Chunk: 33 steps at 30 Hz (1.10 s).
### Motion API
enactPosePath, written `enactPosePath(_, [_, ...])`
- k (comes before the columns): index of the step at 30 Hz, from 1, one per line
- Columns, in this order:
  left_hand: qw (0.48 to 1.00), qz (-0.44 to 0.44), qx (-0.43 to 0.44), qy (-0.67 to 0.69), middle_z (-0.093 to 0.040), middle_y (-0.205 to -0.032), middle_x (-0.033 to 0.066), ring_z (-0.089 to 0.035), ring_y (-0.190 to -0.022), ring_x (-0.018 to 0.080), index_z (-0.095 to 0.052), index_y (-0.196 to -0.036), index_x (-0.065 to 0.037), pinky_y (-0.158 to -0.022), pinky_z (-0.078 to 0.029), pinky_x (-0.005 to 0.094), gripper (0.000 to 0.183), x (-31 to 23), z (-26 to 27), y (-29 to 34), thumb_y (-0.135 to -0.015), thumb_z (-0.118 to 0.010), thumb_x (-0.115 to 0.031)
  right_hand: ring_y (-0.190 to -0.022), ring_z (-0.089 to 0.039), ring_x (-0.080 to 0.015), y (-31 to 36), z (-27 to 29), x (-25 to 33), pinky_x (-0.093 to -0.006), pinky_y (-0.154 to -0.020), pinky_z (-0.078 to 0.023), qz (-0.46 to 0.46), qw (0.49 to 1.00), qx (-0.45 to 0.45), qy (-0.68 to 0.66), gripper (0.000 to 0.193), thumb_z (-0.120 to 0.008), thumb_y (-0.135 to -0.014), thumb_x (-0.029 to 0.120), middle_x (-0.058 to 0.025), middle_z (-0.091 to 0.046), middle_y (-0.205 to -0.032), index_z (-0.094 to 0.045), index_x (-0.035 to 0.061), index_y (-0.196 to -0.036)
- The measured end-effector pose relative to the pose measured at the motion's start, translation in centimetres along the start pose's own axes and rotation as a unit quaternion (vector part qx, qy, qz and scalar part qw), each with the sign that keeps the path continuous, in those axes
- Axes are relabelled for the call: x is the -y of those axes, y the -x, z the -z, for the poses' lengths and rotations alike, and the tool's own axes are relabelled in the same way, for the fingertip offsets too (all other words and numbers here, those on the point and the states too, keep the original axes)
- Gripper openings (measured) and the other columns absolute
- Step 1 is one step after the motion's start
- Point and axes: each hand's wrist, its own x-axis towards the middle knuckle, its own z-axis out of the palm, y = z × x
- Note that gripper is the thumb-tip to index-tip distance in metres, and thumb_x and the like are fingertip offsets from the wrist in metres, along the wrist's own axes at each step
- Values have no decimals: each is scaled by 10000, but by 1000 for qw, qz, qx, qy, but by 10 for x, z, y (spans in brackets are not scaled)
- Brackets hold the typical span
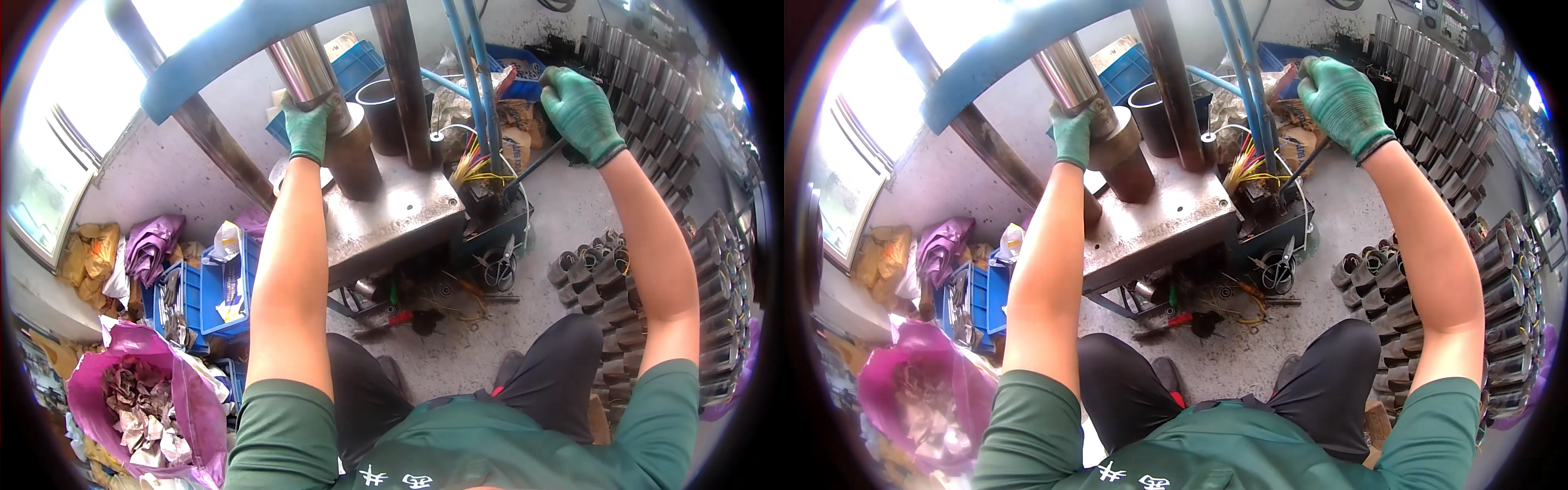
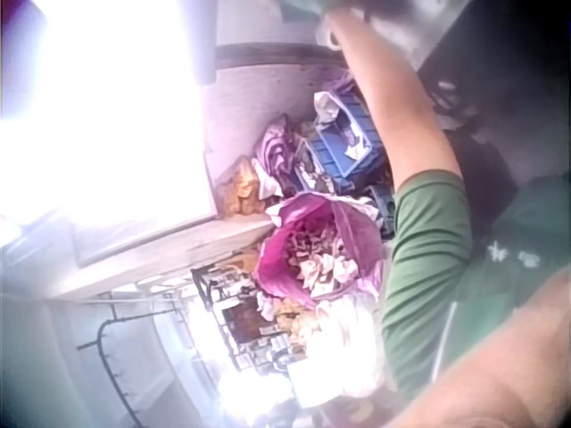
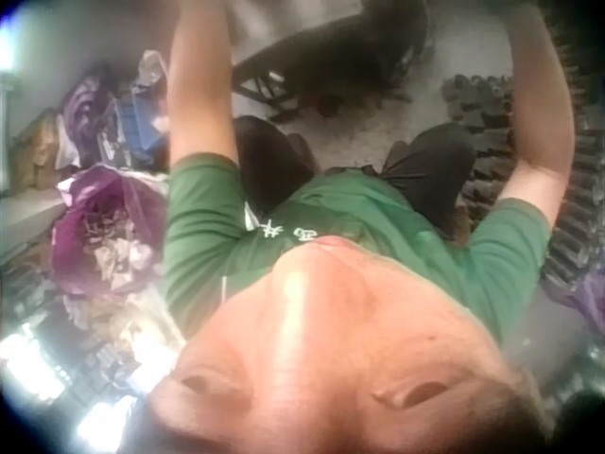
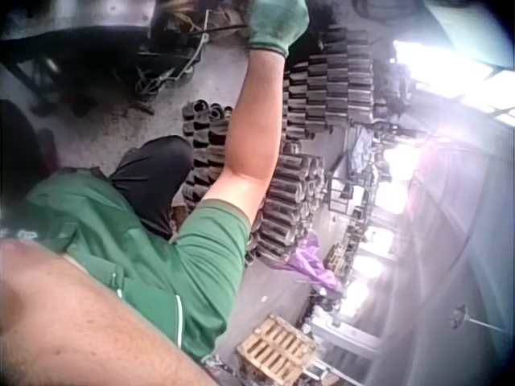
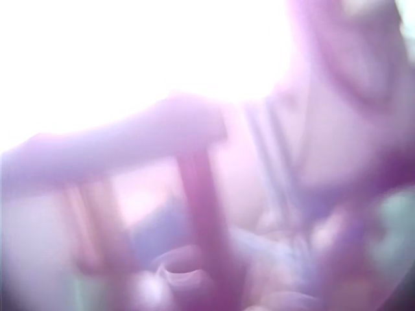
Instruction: The person trims wire ends on motor components using shears and then places each component into a metal housing before using a vertical press to secure them.
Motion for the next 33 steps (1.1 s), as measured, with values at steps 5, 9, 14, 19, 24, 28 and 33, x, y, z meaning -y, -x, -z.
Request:
enactPosePath(5, [998, -8, 32, 53, -594, -1313, 161, -634, -1162, 276, -400, -1454, -1, -999, -545, 363, 928, -1, 9, 2, -701, -934, -104, -824, -717, -378, 62, 27, 5, -479, -792, -580, 91, 992, 84, 25, 238, -580, -974, 225, -217, -711, -894, -671, 12, -918])
enactPosePath(9, [1000, -27, 6, -13, -609, -1305, 163, -635, -1173, 267, -411, -1448, 2, -1005, -542, 350, 953, -7, 4, 4, -670, -947, -121, -847, -728, -365, 155, 76, 28, -481, -785, -597, 59, 864, 500, -30, 233, -618, -881, 244, -190, -728, -895, -714, 35, -921])
enactPosePath(14, [996, -30, -15, -87, -641, -1281, 158, -647, -1170, 262, -440, -1424, 7, -1020, -534, 345, 982, -9, -5, 2, -623, -979, -169, -801, -725, -375, 236, 71, 36, -489, -750, -584, 33, 887, 460, 9, 218, -637, -863, 255, -163, -725, -865, -729, 58, -871])
enactPosePath(19, [995, -27, -21, -96, -667, -1236, 155, -659, -1134, 258, -519, -1343, -2, -983, -541, 354, 858, 1, 2, -2, -639, -970, -195, -755, -709, -385, 234, 70, 49, -501, -720, -572, -31, 905, 422, 37, 278, -650, -893, 317, -160, -697, -804, -715, 58, -814])
enactPosePath(24, [996, -21, -23, -85, -692, -1171, 131, -677, -1059, 241, -557, -1294, -5, -946, -551, 356, 791, -3, -4, 0, -667, -982, -234, -739, -703, -391, 233, 73, 51, -504, -715, -569, -55, 915, 398, 24, 315, -649, -903, 336, -168, -689, -783, -706, 55, -773])
enactPosePath(28, [1000, 12, -5, -8, -697, -1140, 115, -681, -1009, 219, -575, -1269, -12, -906, -562, 348, 687, 7, 1, -8, -745, -951, -249, -729, -700, -399, 237, 70, 50, -506, -703, -566, -60, 922, 383, 21, 320, -661, -898, 339, -176, -681, -755, -704, 53, -760])
enactPosePath(33, [994, 66, 23, 86, -696, -1119, 107, -677, -989, 202, -586, -1274, -15, -884, -567, 337, 574, 5, 6, -7, -849, -873, -273, -707, -694, -407, 237, 70, 49, -512, -689, -563, -65, 925, 373, 22, 330, -668, -895, 344, -180, -675, -727, -699, 53, -742])
